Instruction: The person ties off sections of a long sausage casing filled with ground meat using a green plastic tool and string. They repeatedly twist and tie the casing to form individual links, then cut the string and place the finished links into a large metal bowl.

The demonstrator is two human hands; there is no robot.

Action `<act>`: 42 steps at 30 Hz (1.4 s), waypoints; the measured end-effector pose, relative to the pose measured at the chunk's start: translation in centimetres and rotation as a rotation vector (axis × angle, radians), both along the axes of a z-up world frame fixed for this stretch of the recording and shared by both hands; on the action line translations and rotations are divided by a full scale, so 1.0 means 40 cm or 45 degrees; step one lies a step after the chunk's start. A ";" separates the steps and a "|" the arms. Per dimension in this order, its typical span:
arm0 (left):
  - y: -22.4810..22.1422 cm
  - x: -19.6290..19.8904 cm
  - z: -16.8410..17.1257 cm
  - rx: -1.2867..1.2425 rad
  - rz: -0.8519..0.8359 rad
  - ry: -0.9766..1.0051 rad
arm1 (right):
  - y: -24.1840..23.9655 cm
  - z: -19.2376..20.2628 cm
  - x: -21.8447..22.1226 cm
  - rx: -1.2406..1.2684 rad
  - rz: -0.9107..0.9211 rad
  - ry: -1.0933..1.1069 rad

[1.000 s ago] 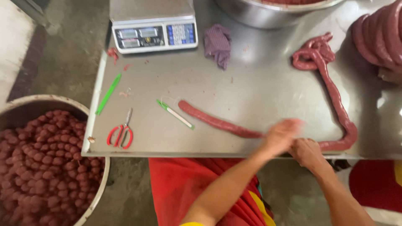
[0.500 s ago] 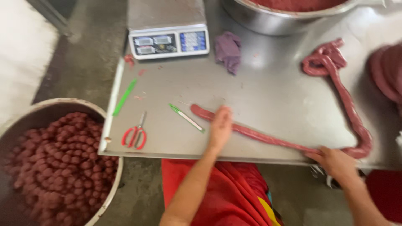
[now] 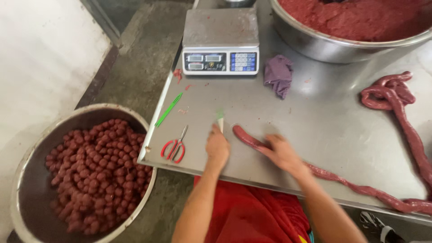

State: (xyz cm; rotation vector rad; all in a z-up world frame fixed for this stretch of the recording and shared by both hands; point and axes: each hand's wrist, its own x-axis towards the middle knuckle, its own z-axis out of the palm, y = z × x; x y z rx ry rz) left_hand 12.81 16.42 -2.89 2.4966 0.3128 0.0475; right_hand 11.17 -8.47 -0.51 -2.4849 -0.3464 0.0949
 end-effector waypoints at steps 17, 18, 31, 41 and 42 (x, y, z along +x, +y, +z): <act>0.179 -0.144 0.540 0.073 -0.620 -0.688 | 0.260 0.231 0.087 0.881 0.020 0.880; 0.200 -0.126 0.566 0.262 -0.664 -0.750 | 0.261 0.218 0.106 0.968 0.095 0.871; 0.224 -0.029 0.377 -1.618 -0.583 -0.070 | 0.240 0.221 0.096 0.842 0.558 0.961; 0.034 -0.286 0.083 -1.765 0.347 -0.352 | 0.227 0.068 0.207 0.185 -0.186 0.469; 0.061 -0.294 0.086 -1.755 0.406 -0.404 | 0.244 0.063 0.202 0.175 -0.062 0.469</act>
